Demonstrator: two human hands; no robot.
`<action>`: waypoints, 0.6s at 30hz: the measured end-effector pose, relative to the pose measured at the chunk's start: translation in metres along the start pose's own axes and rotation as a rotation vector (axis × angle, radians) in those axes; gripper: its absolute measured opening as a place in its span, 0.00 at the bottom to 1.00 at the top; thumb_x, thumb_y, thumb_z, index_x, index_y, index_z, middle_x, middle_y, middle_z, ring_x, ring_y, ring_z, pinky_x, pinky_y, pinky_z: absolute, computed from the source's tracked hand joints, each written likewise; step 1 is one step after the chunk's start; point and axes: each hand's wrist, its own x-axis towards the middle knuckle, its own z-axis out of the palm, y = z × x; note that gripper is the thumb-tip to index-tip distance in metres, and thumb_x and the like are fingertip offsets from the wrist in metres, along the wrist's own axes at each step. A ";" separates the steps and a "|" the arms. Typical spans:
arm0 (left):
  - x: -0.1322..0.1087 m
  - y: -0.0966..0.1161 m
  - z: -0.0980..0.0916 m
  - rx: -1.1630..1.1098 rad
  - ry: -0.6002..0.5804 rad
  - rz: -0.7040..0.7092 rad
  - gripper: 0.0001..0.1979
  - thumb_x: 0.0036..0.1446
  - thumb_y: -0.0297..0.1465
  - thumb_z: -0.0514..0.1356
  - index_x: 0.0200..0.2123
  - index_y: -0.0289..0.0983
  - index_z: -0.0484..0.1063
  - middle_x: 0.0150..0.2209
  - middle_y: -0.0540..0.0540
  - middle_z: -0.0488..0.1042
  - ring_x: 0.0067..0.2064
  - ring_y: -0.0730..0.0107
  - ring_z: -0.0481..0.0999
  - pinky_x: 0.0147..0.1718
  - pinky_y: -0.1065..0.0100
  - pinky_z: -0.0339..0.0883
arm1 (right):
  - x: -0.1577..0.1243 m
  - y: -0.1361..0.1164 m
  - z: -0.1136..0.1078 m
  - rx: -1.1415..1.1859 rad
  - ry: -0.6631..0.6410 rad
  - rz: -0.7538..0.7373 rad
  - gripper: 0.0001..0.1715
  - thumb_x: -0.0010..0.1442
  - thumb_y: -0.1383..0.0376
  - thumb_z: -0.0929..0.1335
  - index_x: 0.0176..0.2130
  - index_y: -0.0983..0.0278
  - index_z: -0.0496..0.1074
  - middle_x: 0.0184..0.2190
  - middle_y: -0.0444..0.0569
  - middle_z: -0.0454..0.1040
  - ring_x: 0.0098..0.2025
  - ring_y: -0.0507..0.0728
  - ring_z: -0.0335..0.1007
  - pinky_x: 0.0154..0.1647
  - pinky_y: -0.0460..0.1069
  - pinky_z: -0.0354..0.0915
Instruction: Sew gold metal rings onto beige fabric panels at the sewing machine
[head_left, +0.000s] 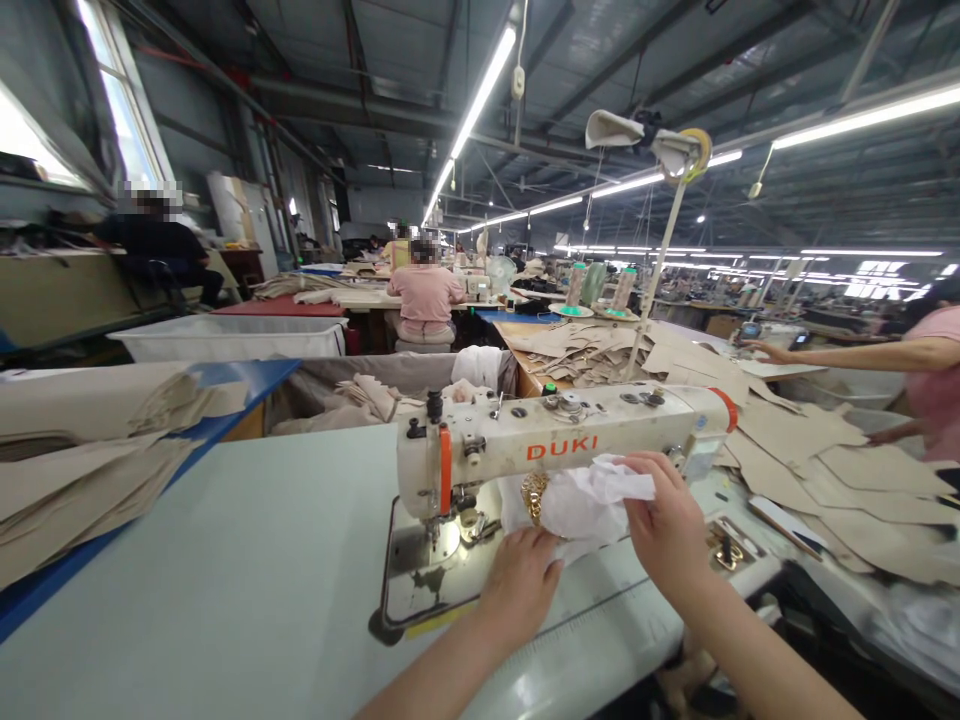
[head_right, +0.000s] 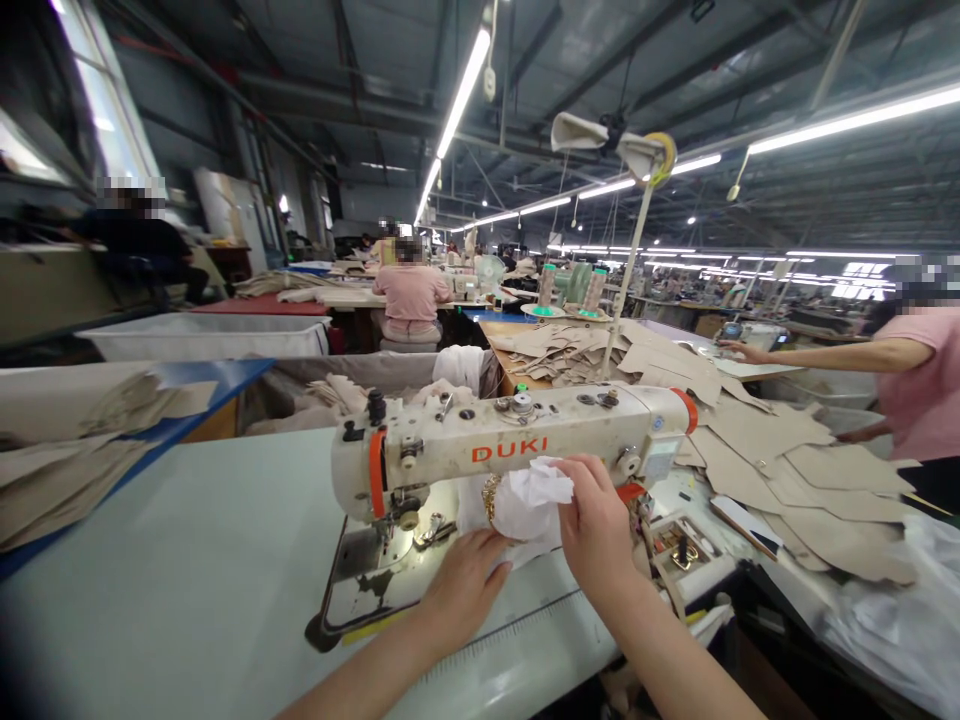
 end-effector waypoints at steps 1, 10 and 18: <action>0.000 0.000 0.000 -0.002 0.003 -0.002 0.17 0.58 0.29 0.52 0.49 0.38 0.71 0.49 0.41 0.73 0.52 0.55 0.69 0.54 0.54 0.58 | 0.000 -0.001 -0.002 0.010 -0.013 -0.005 0.12 0.59 0.72 0.60 0.39 0.60 0.70 0.35 0.49 0.72 0.37 0.57 0.70 0.36 0.50 0.66; -0.016 0.005 -0.003 -0.138 0.069 -0.066 0.18 0.61 0.32 0.49 0.51 0.37 0.69 0.51 0.39 0.73 0.54 0.56 0.67 0.57 0.55 0.55 | -0.017 -0.007 -0.026 0.152 -0.080 0.074 0.12 0.52 0.73 0.63 0.33 0.60 0.72 0.36 0.50 0.72 0.35 0.56 0.72 0.31 0.46 0.67; -0.029 0.037 -0.025 -1.552 -0.124 -0.479 0.37 0.55 0.58 0.45 0.57 0.38 0.61 0.55 0.38 0.70 0.52 0.52 0.72 0.48 0.55 0.67 | -0.081 -0.020 -0.034 0.211 -0.228 0.201 0.08 0.53 0.67 0.66 0.25 0.56 0.71 0.38 0.46 0.76 0.36 0.57 0.74 0.33 0.46 0.67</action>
